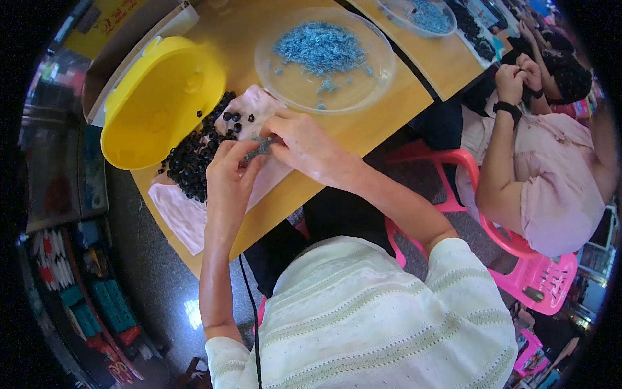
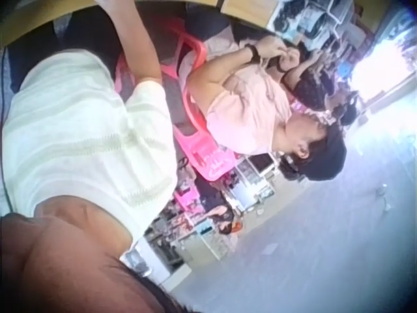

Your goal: The person inserts small blue plastic pins into larger black plastic components by hand at an assembly table.

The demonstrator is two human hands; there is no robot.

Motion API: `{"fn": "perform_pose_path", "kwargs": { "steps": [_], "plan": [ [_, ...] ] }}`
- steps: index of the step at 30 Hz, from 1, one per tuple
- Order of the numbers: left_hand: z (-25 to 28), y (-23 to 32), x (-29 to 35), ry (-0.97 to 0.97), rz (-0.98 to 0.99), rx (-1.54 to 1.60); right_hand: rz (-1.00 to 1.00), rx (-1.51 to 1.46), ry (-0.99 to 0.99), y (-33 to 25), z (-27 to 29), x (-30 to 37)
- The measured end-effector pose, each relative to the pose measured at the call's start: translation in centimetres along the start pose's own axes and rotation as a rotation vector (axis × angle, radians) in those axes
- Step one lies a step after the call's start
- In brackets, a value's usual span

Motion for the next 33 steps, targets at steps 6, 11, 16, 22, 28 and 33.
{"fn": "perform_pose_path", "kwargs": {
  "steps": [6,11,16,22,28,33],
  "plan": [
    [0.0,0.3,0.6,0.015,-0.049,-0.04,-0.037,-0.033,0.012,0.2,0.1,0.1],
    [0.2,0.8,1.0,0.016,0.008,-0.004,-0.018,-0.019,0.03,-0.1,0.4,0.5],
    [0.4,1.4,1.3,-0.014,0.046,0.049,-0.005,0.004,-0.013,-0.7,0.3,1.3],
    [0.3,1.1,1.9,0.004,0.043,0.022,0.044,0.253,-0.001,-1.0,-0.5,1.9],
    [0.5,1.4,2.6,0.019,0.085,0.036,0.055,0.264,0.093,-0.3,-0.6,1.7],
    [0.7,1.6,3.2,0.041,0.09,0.035,0.043,0.175,0.092,-0.8,-0.5,2.2]
  ]
}}
Point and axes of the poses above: each hand's wrist, its own x-axis away from the middle knuckle, its own z-axis out of the back of the hand, y = z × x, the point moved 2 cm from there along -x, towards the middle knuckle, and after that the axes turned 8 degrees about -z, right-handed, at the moved point
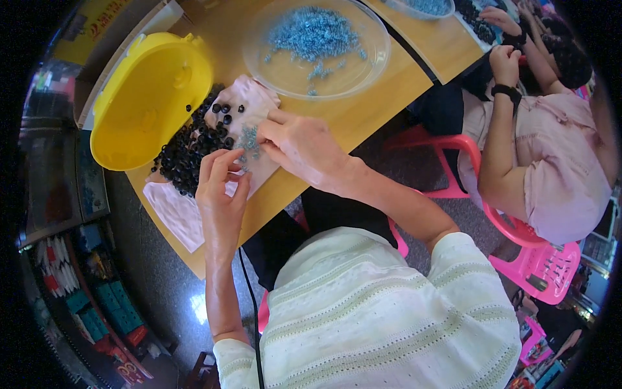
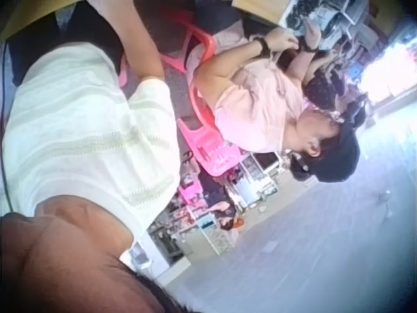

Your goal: The person inserts small blue plastic pins into larger black plastic components by hand at an assembly table.

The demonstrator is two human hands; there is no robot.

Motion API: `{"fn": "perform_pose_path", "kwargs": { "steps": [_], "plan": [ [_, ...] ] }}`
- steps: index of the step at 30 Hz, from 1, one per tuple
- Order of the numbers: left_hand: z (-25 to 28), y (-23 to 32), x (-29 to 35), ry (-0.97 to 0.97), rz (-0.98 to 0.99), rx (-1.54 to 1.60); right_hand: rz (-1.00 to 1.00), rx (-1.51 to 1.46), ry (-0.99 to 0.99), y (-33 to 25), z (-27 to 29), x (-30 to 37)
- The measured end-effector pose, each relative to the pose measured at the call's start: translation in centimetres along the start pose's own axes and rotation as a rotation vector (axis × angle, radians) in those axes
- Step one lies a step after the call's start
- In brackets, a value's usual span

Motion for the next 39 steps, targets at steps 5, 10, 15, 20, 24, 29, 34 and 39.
{"fn": "perform_pose_path", "kwargs": {
  "steps": [5,10,15,20,24,29,34,39],
  "plan": [
    [0.3,0.8,0.6,0.084,-0.075,0.022,-0.068,-0.18,-0.1,-0.9,-0.7,1.5],
    [0.3,0.9,1.5,0.137,-0.123,0.034,-0.307,-0.61,-0.244,-1.4,-1.3,2.3],
    [-0.8,0.2,1.9,0.208,-0.269,-0.129,-0.553,-0.881,-0.389,-0.3,-2.1,3.0],
    [-0.6,-0.3,2.5,0.222,-0.294,-0.14,-0.41,-0.945,-0.328,-0.4,-3.0,2.6],
    [-0.6,-1.5,2.4,0.185,-0.384,-0.062,-0.388,-0.923,-0.246,-0.2,-3.1,2.8],
    [-1.4,-2.1,2.4,0.126,-0.36,0.047,-0.416,-0.994,-0.202,0.0,-1.6,3.7],
    [-0.6,0.2,2.5,0.154,-0.281,0.139,-0.385,-1.042,-0.24,-0.3,-2.1,3.5],
    [-0.5,-1.5,2.8,0.167,-0.153,0.185,-0.444,-1.078,-0.262,-1.0,-2.3,3.3]
  ]
}}
Point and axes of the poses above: each hand's wrist, its own x-axis away from the middle knuckle, its own z-axis out of the back of the hand, y = z × x, the point moved 2 cm from there along -x, towards the middle knuckle, and after that the axes turned 8 degrees about -z, right-handed, at the moved point
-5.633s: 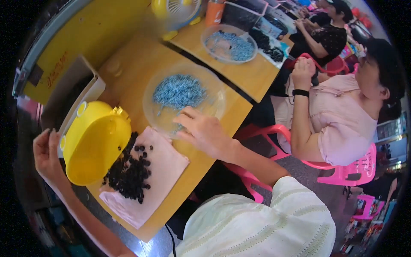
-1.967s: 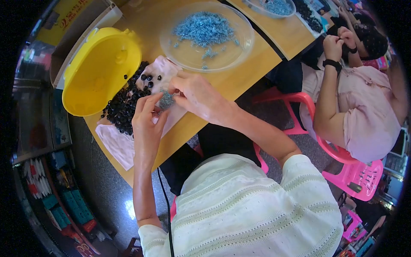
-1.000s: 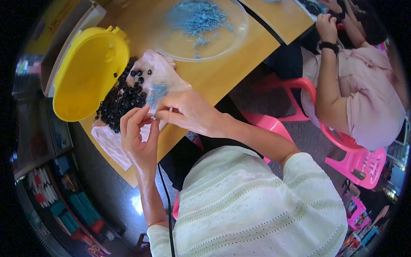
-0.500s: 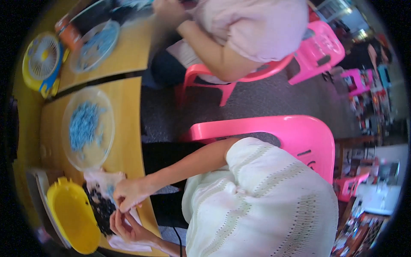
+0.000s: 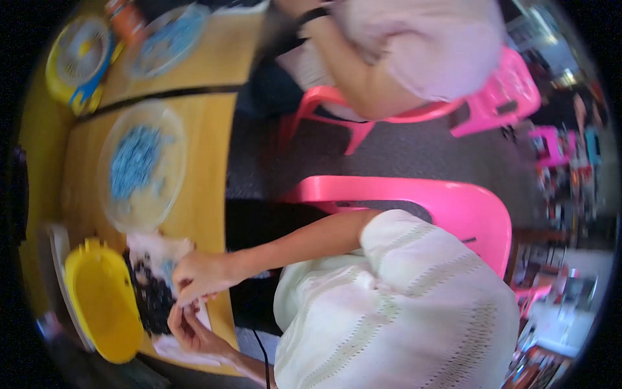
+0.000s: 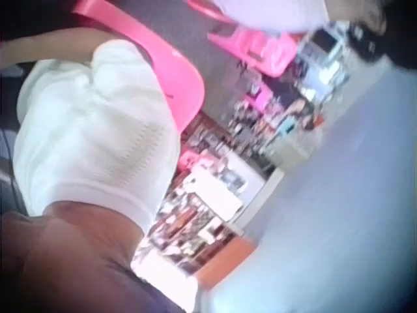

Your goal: The person inserts small blue plastic pins into larger black plastic components by hand at an assembly table.

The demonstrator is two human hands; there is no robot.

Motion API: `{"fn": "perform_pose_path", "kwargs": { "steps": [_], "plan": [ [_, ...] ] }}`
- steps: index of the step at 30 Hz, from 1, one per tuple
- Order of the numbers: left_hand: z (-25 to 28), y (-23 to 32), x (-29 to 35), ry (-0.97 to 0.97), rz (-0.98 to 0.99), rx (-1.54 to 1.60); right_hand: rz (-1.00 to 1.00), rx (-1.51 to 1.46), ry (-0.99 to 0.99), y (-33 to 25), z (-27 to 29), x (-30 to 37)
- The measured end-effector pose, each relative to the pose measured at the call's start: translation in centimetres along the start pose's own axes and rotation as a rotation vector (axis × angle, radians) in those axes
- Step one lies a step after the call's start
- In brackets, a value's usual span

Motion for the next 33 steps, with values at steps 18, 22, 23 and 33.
{"fn": "perform_pose_path", "kwargs": {
  "steps": [18,22,23,33],
  "plan": [
    [0.2,1.7,2.3,0.242,0.444,0.533,-0.138,0.062,-0.086,-1.0,-1.1,1.6],
    [0.2,1.0,2.0,0.311,0.578,0.711,0.028,0.343,0.031,-0.7,-0.2,1.1],
    [0.1,0.9,2.0,0.318,0.584,0.705,0.24,0.593,0.121,-0.6,0.0,0.8],
    [0.4,0.6,2.5,0.332,0.509,0.533,0.497,1.11,0.259,0.1,0.2,-1.6]
  ]
}}
Point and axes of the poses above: each hand's wrist, its own x-axis away from the middle knuckle, its own z-axis out of the back of the hand, y = z × x, the point moved 2 cm from there along -x, towards the middle knuckle, and after that the axes turned 8 degrees about -z, right-handed, at the moved point
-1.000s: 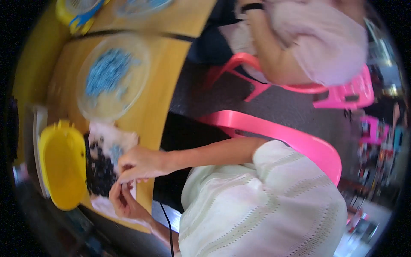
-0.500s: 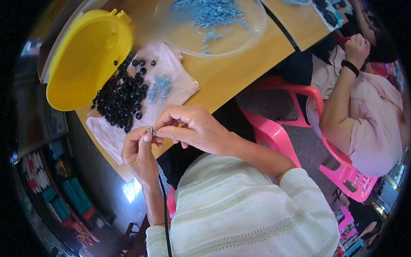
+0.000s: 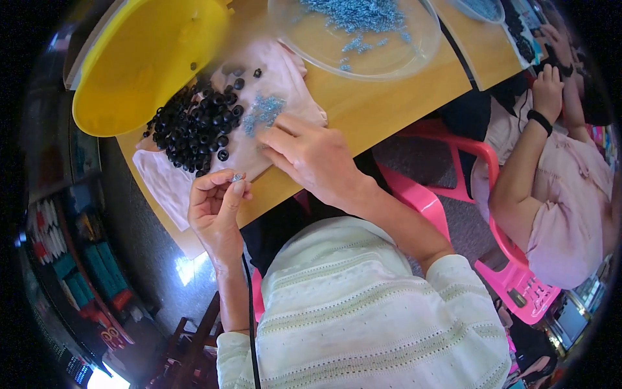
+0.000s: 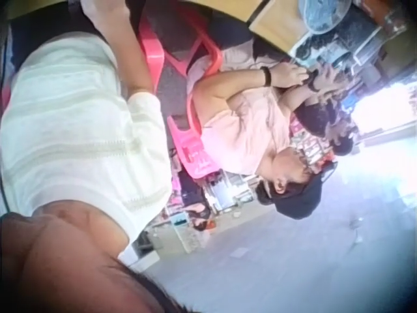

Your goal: The person inserts small blue plastic pins into larger black plastic components by hand at an assembly table.

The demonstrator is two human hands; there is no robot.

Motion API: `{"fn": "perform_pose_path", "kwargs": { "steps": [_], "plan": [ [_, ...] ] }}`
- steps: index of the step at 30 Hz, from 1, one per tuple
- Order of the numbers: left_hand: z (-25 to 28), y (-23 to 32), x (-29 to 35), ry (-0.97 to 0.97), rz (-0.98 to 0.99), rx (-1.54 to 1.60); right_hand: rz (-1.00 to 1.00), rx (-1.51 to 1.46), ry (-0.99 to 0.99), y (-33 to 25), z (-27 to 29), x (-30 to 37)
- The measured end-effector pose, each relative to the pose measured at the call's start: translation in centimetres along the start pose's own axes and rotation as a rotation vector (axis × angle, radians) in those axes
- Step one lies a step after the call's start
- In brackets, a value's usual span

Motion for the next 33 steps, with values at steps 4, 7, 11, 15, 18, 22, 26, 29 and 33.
{"fn": "perform_pose_path", "kwargs": {
  "steps": [4,7,11,15,18,22,26,29,33],
  "plan": [
    [0.4,0.0,0.3,-0.025,-0.046,-0.022,-0.103,-0.268,-0.069,-1.5,1.2,0.1],
    [-0.1,0.3,0.4,-0.05,-0.07,-0.061,-0.177,-0.465,-0.213,-2.2,1.3,0.1],
    [-0.2,0.1,0.6,-0.101,-0.162,-0.147,-0.262,-0.632,-0.302,-1.9,0.8,0.3],
    [0.0,-0.1,0.9,-0.118,-0.215,-0.205,-0.385,-0.653,-0.371,-1.8,0.7,0.6],
    [-0.1,0.1,1.0,-0.142,-0.211,-0.183,-0.468,-0.788,-0.39,-1.9,0.4,0.8],
    [0.0,0.0,1.0,-0.128,-0.232,-0.204,-0.462,-0.879,-0.379,-2.0,0.4,1.0],
    [-0.3,0.2,1.1,-0.087,-0.144,-0.11,-0.461,-0.827,-0.396,-1.7,0.1,1.2],
    [-0.3,0.5,0.7,-0.078,-0.038,-0.052,-0.396,-0.789,-0.351,-1.7,0.0,1.3],
    [0.0,0.1,0.5,-0.067,0.01,0.026,-0.29,-0.704,-0.295,-1.7,-0.3,1.3]
  ]
}}
Point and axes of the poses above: each hand's wrist, its own x-axis away from the middle knuckle, its own z-axis out of the back of the hand, y = z × x, the point moved 2 cm from there along -x, towards the middle knuckle, and after that the axes turned 8 degrees about -z, right-handed, at the moved point
